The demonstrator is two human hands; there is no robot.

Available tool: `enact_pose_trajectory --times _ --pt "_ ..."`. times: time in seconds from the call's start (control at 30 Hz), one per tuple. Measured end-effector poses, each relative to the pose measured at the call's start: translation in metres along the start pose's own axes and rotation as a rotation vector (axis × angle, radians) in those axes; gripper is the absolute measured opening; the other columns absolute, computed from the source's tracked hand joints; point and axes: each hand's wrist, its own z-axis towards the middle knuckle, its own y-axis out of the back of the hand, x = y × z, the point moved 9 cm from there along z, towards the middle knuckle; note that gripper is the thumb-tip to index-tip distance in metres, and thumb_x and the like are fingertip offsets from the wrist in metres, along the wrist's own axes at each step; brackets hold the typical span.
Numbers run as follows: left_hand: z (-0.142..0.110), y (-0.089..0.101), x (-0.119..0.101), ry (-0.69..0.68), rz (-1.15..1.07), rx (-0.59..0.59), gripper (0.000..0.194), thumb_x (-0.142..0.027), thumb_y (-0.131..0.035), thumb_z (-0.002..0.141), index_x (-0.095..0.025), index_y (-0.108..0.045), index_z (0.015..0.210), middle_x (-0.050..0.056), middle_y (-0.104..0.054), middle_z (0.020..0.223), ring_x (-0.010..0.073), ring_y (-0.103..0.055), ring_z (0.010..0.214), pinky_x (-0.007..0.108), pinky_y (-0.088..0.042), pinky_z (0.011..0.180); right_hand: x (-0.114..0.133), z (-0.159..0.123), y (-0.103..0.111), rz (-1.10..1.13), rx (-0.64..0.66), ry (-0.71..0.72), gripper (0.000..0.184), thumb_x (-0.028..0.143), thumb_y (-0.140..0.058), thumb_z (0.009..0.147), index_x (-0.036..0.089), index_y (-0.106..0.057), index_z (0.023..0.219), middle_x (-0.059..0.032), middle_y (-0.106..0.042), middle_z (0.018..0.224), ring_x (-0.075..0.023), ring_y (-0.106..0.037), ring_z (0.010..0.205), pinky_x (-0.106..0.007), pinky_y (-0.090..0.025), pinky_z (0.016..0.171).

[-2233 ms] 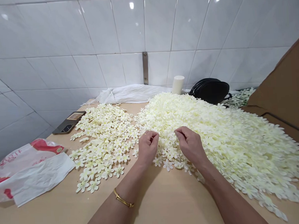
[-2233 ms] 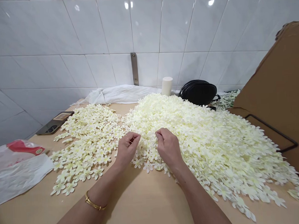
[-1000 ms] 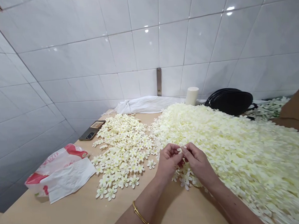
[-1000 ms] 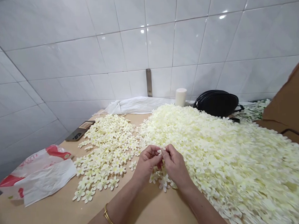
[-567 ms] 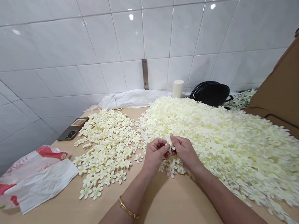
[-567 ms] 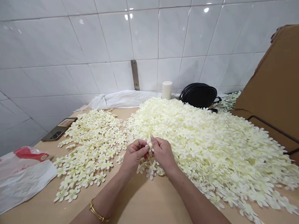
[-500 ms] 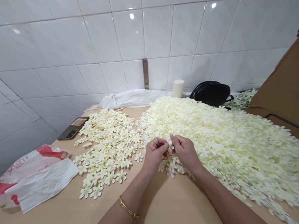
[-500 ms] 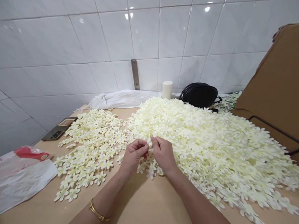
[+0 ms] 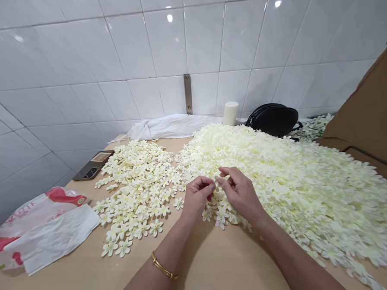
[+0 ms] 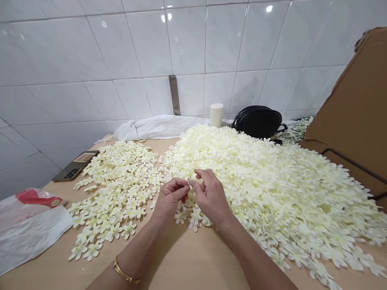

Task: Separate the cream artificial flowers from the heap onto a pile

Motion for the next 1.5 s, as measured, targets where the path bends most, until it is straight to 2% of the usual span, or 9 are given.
enact_pose_trajectory --times 0.07,0.13,0.3,0.47,0.8,1.03,1.2,1.37,1.5 --pt "0.000 -0.001 0.001 0.007 -0.021 0.006 0.008 -0.018 -0.065 0.058 -0.013 -0.060 0.062 -0.004 -0.050 0.047 0.0045 -0.041 0.042 0.017 -0.033 0.043 -0.007 -0.001 -0.014 0.129 0.149 -0.083 0.022 0.033 -0.049 0.078 0.016 -0.058 0.090 -0.0037 -0.058 0.078 -0.0111 -0.046 0.055 -0.024 -0.038 0.051" --pt "0.000 -0.001 0.005 0.028 -0.065 0.006 0.011 -0.019 -0.065 0.057 -0.013 -0.061 0.064 -0.004 -0.050 0.047 0.0049 -0.041 0.042 0.017 -0.033 0.043 -0.014 -0.002 -0.022 0.223 0.210 -0.152 0.019 0.033 -0.051 0.076 0.016 -0.059 0.077 -0.0003 -0.055 0.065 -0.0108 -0.044 0.054 -0.023 -0.035 0.050" --pt "-0.003 -0.005 0.008 0.070 -0.112 -0.007 0.021 -0.028 -0.068 0.060 -0.015 -0.057 0.071 -0.004 -0.053 0.056 0.0057 -0.045 0.045 0.018 -0.035 0.044 -0.024 -0.001 -0.016 0.223 0.089 -0.234 0.019 0.031 -0.049 0.074 0.017 -0.050 0.061 0.0047 -0.041 0.050 -0.0092 -0.036 0.048 -0.022 -0.029 0.046" --pt "-0.009 -0.019 0.004 0.082 0.014 0.100 0.028 -0.029 -0.069 0.061 -0.015 -0.060 0.082 -0.004 -0.051 0.058 0.0057 -0.045 0.046 0.018 -0.036 0.044 -0.020 -0.002 -0.010 0.171 0.019 -0.218 0.022 0.030 -0.045 0.076 0.018 -0.045 0.058 0.0047 -0.041 0.050 -0.0093 -0.037 0.048 -0.021 -0.029 0.047" --pt "-0.008 -0.014 0.002 -0.019 0.087 0.048 0.015 -0.024 -0.065 0.062 -0.014 -0.054 0.068 -0.005 -0.048 0.053 0.0055 -0.043 0.043 0.018 -0.035 0.042 -0.024 -0.001 -0.010 0.163 -0.009 -0.214 0.043 0.044 -0.042 0.080 0.019 -0.030 0.047 0.0057 -0.026 0.044 -0.0080 -0.028 0.044 -0.023 -0.024 0.044" --pt "-0.009 -0.003 -0.003 -0.077 0.149 -0.065 0.005 -0.017 -0.056 0.064 -0.016 -0.051 0.064 -0.005 -0.047 0.051 0.0062 -0.042 0.043 0.019 -0.034 0.043 -0.035 -0.004 -0.028 0.448 0.124 -0.332 0.046 0.053 -0.044 0.077 0.019 -0.035 0.049 0.0047 -0.035 0.044 -0.0087 -0.036 0.044 -0.023 -0.030 0.044" --pt "-0.008 0.003 -0.005 -0.050 0.102 -0.107 0.006 -0.018 -0.056 0.064 -0.016 -0.050 0.062 -0.006 -0.046 0.046 0.0064 -0.043 0.042 0.018 -0.035 0.044 -0.028 -0.005 -0.033 0.525 0.203 -0.329 0.027 0.043 -0.060 0.069 0.017 -0.052 0.070 0.0032 -0.048 0.056 -0.0101 -0.043 0.051 -0.022 -0.034 0.047" --pt "-0.008 0.003 -0.003 -0.010 0.035 -0.118 0.013 -0.023 -0.060 0.061 -0.017 -0.049 0.063 -0.006 -0.047 0.044 0.0065 -0.043 0.040 0.018 -0.034 0.042 -0.025 -0.003 -0.017 0.230 0.086 -0.252 0.022 0.033 -0.047 0.077 0.017 -0.054 0.064 0.0002 -0.052 0.054 -0.0116 -0.045 0.049 -0.024 -0.035 0.047" --pt "-0.007 0.006 -0.002 0.010 -0.008 -0.146 0.015 -0.024 -0.062 0.058 -0.017 -0.050 0.063 -0.006 -0.047 0.044 0.0068 -0.045 0.039 0.019 -0.035 0.040 -0.010 -0.001 0.007 -0.102 -0.149 -0.055 0.017 0.026 -0.043 0.078 0.017 -0.057 0.077 -0.0053 -0.057 0.072 -0.0169 -0.052 0.065 -0.029 -0.041 0.058"
